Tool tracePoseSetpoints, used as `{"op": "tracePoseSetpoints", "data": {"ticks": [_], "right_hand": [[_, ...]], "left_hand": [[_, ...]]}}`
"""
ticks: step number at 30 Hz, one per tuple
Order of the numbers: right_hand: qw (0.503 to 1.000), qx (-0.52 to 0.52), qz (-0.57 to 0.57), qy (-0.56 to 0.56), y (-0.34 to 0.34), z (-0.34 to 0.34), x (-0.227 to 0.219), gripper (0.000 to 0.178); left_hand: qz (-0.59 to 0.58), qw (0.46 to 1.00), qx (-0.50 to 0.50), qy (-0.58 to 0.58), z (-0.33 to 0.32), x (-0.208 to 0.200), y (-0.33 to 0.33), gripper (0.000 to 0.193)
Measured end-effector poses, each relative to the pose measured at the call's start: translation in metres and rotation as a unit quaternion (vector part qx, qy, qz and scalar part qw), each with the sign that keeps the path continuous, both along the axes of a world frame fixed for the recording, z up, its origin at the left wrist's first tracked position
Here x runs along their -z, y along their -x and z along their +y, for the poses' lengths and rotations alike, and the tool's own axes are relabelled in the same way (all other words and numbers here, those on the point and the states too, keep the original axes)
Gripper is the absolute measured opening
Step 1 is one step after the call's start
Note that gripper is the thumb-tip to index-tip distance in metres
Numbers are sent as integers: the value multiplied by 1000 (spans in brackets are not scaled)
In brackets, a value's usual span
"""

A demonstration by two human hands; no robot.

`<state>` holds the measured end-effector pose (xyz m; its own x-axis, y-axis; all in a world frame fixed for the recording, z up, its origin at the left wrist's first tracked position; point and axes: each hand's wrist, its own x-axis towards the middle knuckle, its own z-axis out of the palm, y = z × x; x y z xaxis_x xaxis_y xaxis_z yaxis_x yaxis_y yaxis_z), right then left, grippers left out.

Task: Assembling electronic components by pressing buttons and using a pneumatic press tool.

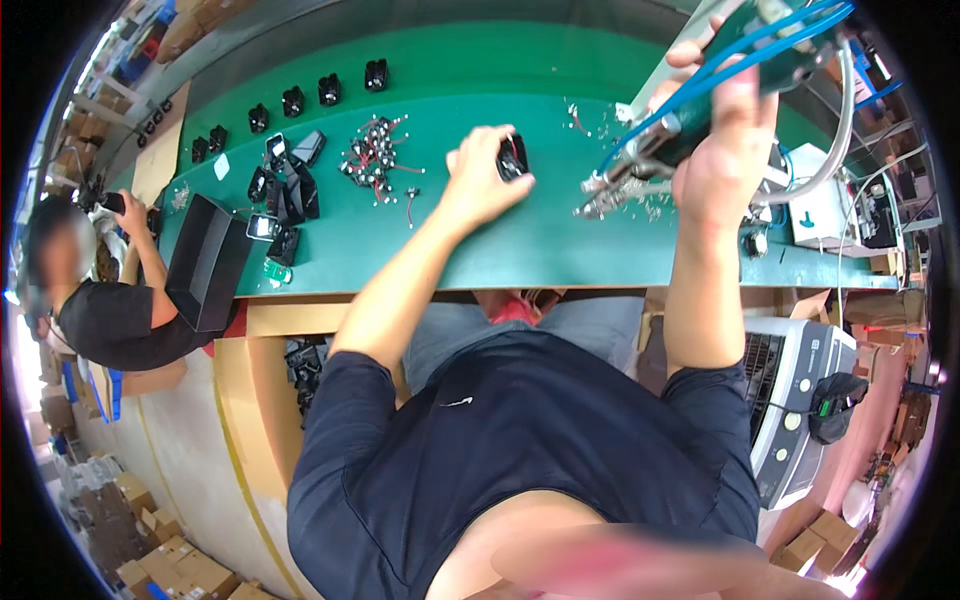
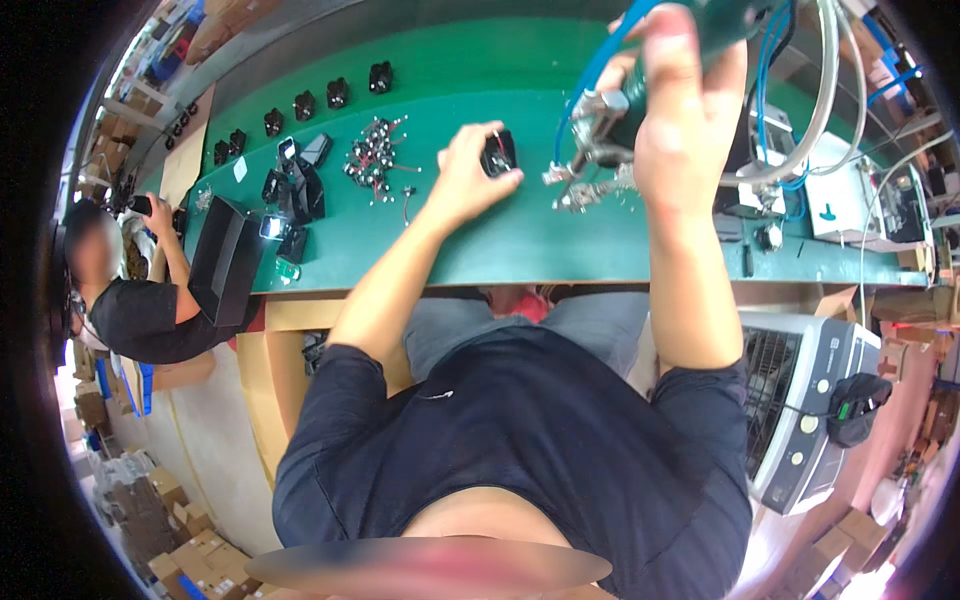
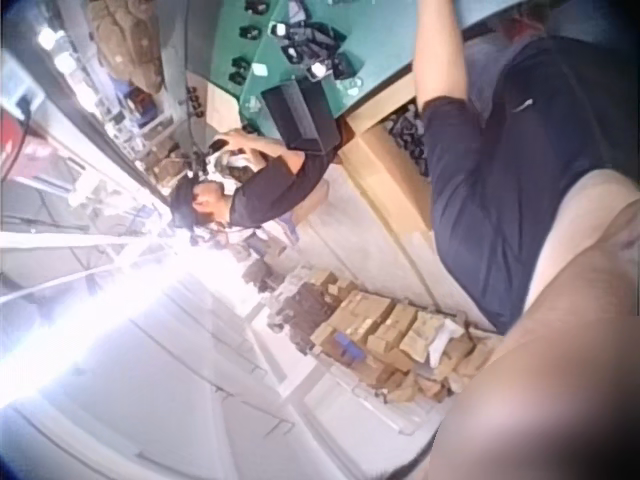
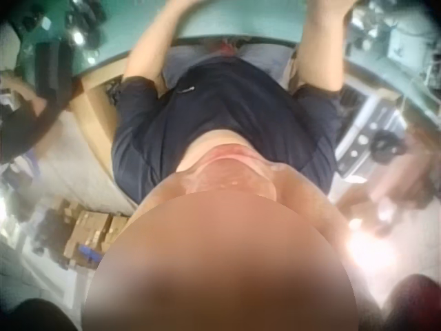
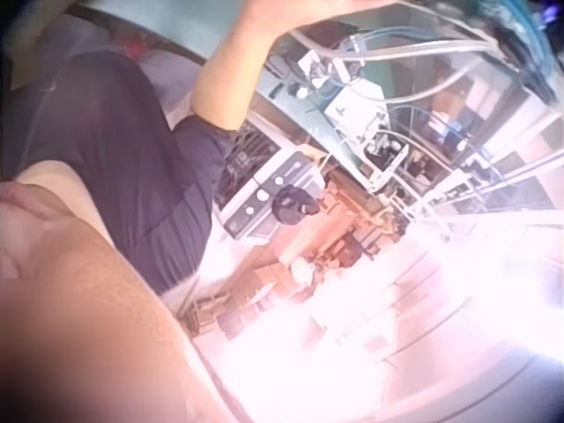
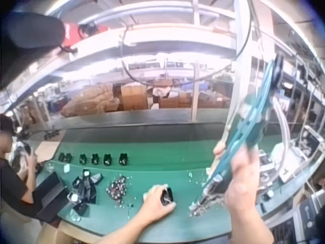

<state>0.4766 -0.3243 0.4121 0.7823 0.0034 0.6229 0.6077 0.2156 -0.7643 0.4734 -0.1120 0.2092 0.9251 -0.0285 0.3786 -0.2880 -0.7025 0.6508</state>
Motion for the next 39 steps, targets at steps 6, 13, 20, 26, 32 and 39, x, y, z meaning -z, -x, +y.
{"op": "tracePoseSetpoints", "data": {"ticks": [6,13,20,26,32,39], "right_hand": [[986,136,23,92,27,-4,48,39],[986,127,7,105,24,-18,50,51],[973,44,-125,191,45,12,110,20],[862,-142,-38,485,21,115,186,13],[802,-105,-227,543,-3,152,216,31],[867,-45,-119,482,9,96,223,21]], "left_hand": [[14,986,-140,-92,61,-8,-155,68],[-6,958,-162,-237,84,-10,-127,75],[-26,911,-293,-289,192,-39,53,43],[48,917,-263,-296,243,-40,114,53],[138,923,-206,-293,241,-47,124,93],[84,898,-186,-390,247,-25,111,79]]}}
